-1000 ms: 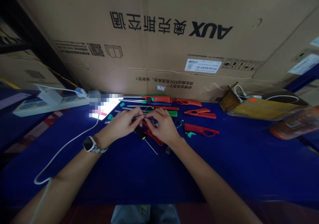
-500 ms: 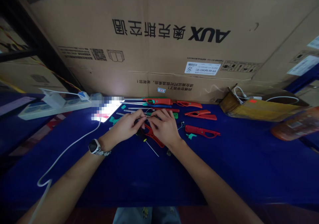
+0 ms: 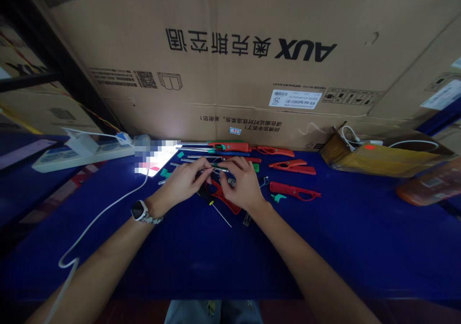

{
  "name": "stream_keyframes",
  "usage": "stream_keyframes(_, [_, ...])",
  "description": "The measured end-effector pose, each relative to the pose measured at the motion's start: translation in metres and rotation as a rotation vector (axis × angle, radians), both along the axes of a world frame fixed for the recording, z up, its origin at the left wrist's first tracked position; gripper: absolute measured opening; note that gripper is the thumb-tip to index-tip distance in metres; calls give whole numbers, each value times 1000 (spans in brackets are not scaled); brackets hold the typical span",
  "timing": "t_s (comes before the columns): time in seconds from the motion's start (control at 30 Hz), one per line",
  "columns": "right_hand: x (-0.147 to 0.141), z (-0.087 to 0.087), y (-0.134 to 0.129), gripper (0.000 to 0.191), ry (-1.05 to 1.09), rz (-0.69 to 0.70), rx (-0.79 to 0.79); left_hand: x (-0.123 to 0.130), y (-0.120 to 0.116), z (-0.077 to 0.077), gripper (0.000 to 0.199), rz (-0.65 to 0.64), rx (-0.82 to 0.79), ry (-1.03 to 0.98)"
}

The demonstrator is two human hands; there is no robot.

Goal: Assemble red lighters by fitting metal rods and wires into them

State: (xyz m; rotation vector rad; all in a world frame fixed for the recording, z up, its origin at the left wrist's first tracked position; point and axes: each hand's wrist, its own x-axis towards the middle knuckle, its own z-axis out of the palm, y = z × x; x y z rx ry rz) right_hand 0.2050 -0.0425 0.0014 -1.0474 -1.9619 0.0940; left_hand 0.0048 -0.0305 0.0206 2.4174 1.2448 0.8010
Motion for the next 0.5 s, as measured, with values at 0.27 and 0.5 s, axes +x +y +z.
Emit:
stream_keyframes(0.27, [16, 2, 6, 34, -193, -6, -255, -8, 7, 0, 18, 32, -34, -218])
stream_keyframes(0.5, [14, -9, 13, 11, 0, 49, -272, -12, 10, 2, 19, 18, -19, -253])
